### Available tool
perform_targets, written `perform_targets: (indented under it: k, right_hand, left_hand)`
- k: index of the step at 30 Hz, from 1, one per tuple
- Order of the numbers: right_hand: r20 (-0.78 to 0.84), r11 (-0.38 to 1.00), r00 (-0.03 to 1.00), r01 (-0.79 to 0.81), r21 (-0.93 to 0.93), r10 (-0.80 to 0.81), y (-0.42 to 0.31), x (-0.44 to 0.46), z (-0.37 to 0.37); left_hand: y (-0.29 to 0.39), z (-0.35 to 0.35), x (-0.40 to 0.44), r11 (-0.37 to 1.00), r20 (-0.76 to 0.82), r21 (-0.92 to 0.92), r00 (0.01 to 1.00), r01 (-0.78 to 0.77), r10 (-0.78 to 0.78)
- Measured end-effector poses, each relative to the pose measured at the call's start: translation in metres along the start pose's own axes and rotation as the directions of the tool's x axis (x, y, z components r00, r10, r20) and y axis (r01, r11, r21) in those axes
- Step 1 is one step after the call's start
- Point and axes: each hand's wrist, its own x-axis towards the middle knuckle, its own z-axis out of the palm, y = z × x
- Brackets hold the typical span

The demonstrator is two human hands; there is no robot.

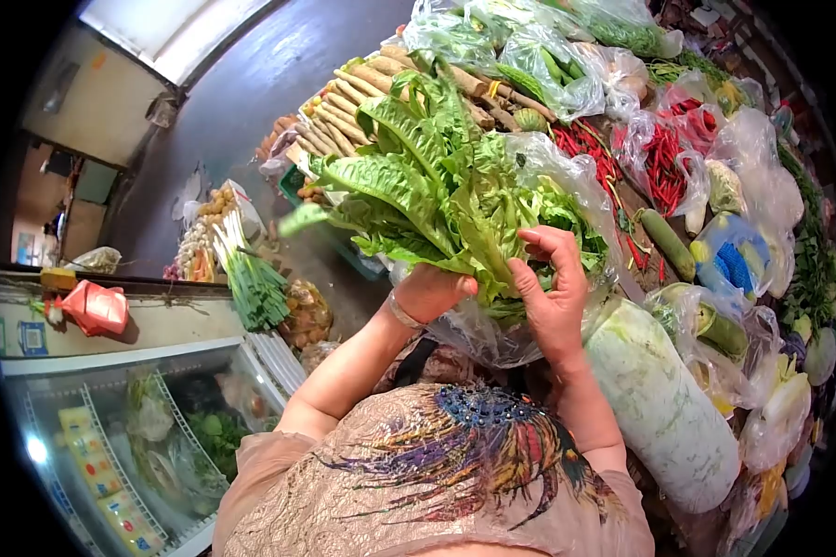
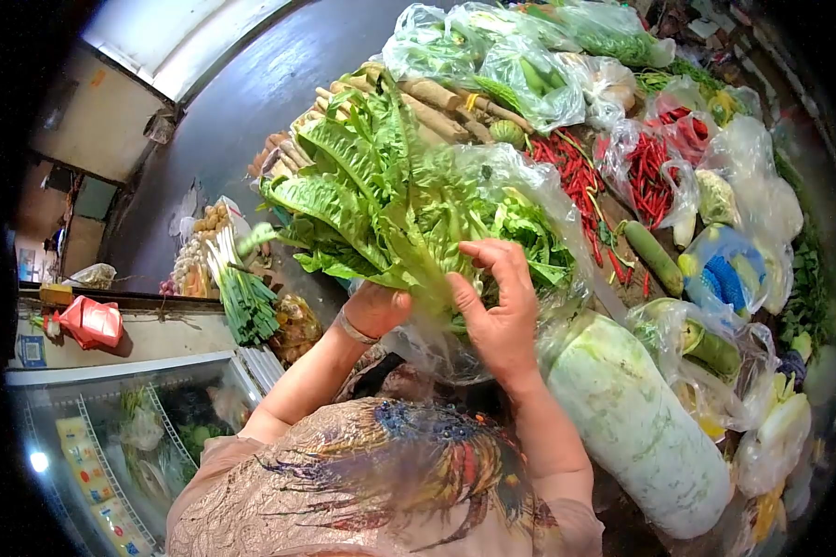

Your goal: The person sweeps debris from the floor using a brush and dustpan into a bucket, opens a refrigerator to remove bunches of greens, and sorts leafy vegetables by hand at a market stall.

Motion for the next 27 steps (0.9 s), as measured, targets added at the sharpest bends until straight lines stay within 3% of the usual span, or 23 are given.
perform_targets:
  k: [2,4,9,11,12,14,15,18,19,21,22,25,27]
  right_hand:
    - [-0.005,0.997,0.999,0.049,-0.059,-0.049,-0.008,0.003,0.003]
    - [0.107,0.93,0.979,0.2,-0.31,-0.175,-0.006,0.005,0.007]
    - [0.082,0.953,0.983,0.182,-0.241,-0.167,-0.005,0.004,0.02]
    - [-0.021,0.998,0.999,-0.047,0.048,0.048,-0.008,0.002,0.024]
    - [-0.029,0.998,0.998,-0.05,0.04,0.051,-0.006,0.0,0.026]
    - [0.028,0.824,0.965,-0.238,0.515,0.261,0.001,-0.005,0.032]
    - [-0.022,0.721,0.953,-0.212,0.66,0.301,-0.003,-0.003,0.036]
    - [0.013,0.48,0.889,-0.259,0.838,0.457,-0.005,-0.001,0.037]
    - [0.007,0.483,0.89,-0.254,0.838,0.456,-0.009,0.0,0.038]
    - [0.054,0.268,0.843,-0.23,0.936,0.535,-0.015,0.0,0.042]
    - [0.24,-0.122,0.943,-0.217,0.969,0.229,0.005,0.005,0.041]
    - [0.19,-0.017,0.932,-0.194,0.981,0.307,0.014,-0.005,0.041]
    - [-0.094,0.51,0.826,-0.248,0.824,0.555,0.012,-0.005,0.04]
  left_hand:
    - [-0.005,-0.012,-0.004,0.962,-0.046,0.26,0.997,0.077,-0.067]
    - [-0.002,-0.012,-0.004,0.962,-0.029,0.264,0.997,0.071,-0.066]
    - [-0.004,-0.015,-0.001,0.939,0.006,0.342,1.0,-0.031,0.031]
    - [0.009,0.003,0.004,0.991,-0.083,-0.126,0.995,0.042,-0.053]
    - [0.012,0.0,0.005,0.99,-0.074,-0.132,0.996,0.048,-0.059]
    - [0.018,-0.007,0.002,0.894,-0.101,-0.359,0.941,0.267,-0.322]
    - [0.02,-0.01,0.002,0.884,-0.1,-0.381,0.938,0.271,-0.331]
    - [0.03,-0.018,0.003,0.886,-0.033,-0.378,0.952,0.27,-0.304]
    - [0.032,-0.021,0.003,0.89,0.005,-0.376,0.961,0.258,-0.277]
    - [0.046,-0.03,0.0,0.864,0.095,-0.402,0.952,0.303,-0.29]
    - [0.052,-0.034,-0.001,0.836,0.181,-0.425,0.938,0.347,-0.297]
    - [0.049,-0.061,0.0,0.784,0.291,-0.505,0.927,0.36,-0.238]
    - [0.054,-0.07,-0.003,0.756,0.294,-0.55,0.93,0.355,-0.222]
